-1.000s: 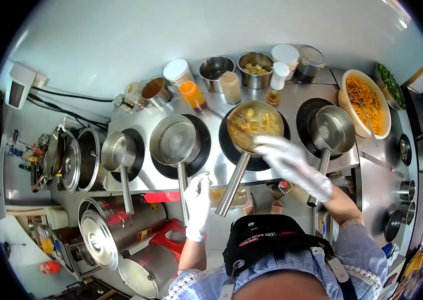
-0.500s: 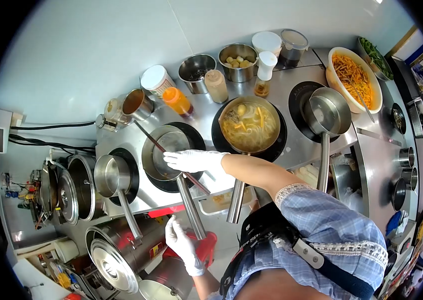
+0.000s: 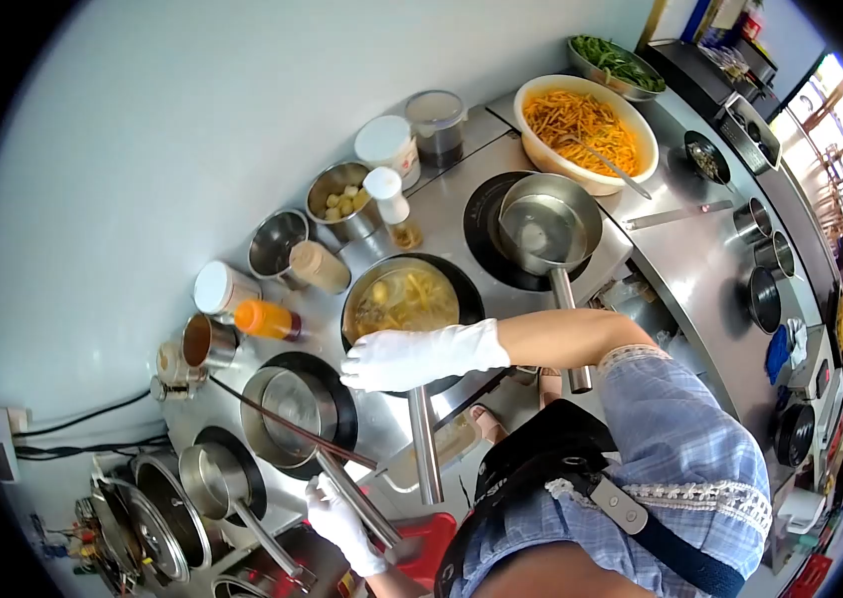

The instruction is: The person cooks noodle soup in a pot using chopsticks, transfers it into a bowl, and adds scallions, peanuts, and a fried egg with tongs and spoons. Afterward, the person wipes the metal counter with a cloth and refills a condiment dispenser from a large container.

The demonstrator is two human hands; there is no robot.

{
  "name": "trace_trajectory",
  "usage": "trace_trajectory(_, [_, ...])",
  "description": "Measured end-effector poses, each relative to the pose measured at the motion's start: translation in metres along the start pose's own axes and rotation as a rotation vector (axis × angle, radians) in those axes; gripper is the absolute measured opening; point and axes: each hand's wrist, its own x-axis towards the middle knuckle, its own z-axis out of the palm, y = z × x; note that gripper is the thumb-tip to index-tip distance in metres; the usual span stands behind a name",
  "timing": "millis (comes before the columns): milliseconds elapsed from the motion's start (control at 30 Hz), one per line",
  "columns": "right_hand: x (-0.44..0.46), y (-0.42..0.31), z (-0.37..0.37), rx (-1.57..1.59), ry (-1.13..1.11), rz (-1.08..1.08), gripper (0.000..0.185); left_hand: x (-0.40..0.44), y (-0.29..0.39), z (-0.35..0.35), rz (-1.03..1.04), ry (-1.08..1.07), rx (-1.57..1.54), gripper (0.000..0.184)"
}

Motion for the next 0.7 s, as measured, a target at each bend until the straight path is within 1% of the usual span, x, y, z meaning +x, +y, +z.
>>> trace_trajectory(33, [-0.013,0.005,-0.013,-0.023,0.013,0.034,0.017,0.009,0.001,0.012,-0.065,-0.068,0.115,0.054])
trace_trajectory(67, [-0.027,0.007,-0.026,-0.103,-0.009,0.038,0.014,0.018,-0.007,0.032,-0.034,-0.079,0.26,0.058])
trace_trajectory(100, [-0.043,0.011,-0.032,-0.138,0.005,0.035,0.016,0.024,-0.01,0.046,0.001,-0.088,0.407,0.062])
trace_trajectory(133, [-0.057,0.014,-0.039,-0.083,0.037,0.076,0.017,0.027,0.002,0.05,-0.055,-0.162,0.427,0.068])
trace_trajectory(167, [-0.071,0.016,-0.044,-0.028,0.069,0.118,0.018,0.03,-0.008,0.063,0.001,-0.117,0.288,0.067])
trace_trajectory(200, [-0.086,0.018,-0.045,-0.031,0.089,0.144,0.02,0.033,-0.009,0.071,-0.011,-0.128,0.317,0.065])
trace_trajectory(233, [-0.099,0.018,-0.063,-0.046,0.086,0.102,0.014,0.038,-0.013,0.079,-0.027,-0.136,0.346,0.064])
trace_trajectory(267, [-0.111,0.021,-0.068,-0.049,0.117,0.101,0.014,0.052,-0.038,0.096,-0.135,-0.155,0.266,0.048])
trace_trajectory(300, [-0.123,0.023,-0.072,-0.048,0.151,0.097,0.014,0.046,-0.024,0.095,-0.061,-0.091,0.356,0.04])
trace_trajectory(367, [-0.141,0.026,-0.088,-0.004,0.074,0.144,0.015,0.05,-0.016,0.093,-0.15,-0.193,0.231,0.044])
trace_trajectory(467, [-0.181,0.041,-0.115,-0.001,0.152,0.128,0.016,0.06,-0.046,0.103,-0.065,-0.058,0.07,0.031])
trace_trajectory(500, [-0.193,0.046,-0.124,0.024,0.149,0.144,0.019,0.08,-0.073,0.107,-0.241,-0.088,-0.021,0.027])
trace_trajectory(567, [-0.221,0.058,-0.14,-0.014,0.202,0.173,0.032,0.056,-0.029,0.089,-0.169,0.036,-0.433,0.015])
trace_trajectory(600, [-0.232,0.064,-0.154,-0.063,0.184,0.209,0.042,0.029,0.028,0.072,-0.149,0.01,-0.549,0.011])
trace_trajectory(633, [-0.238,0.067,-0.166,-0.053,0.189,0.288,0.054,-0.01,0.112,0.049,-0.134,-0.015,-0.663,0.011])
trace_trajectory(667, [-0.242,0.072,-0.176,-0.124,0.238,0.28,0.06,-0.082,0.25,0.021,-0.198,-0.031,-0.28,0.042])
trace_trajectory(700, [-0.245,0.076,-0.186,-0.194,0.288,0.269,0.065,-0.082,0.251,0.053,-0.004,-0.001,-0.642,0.019])
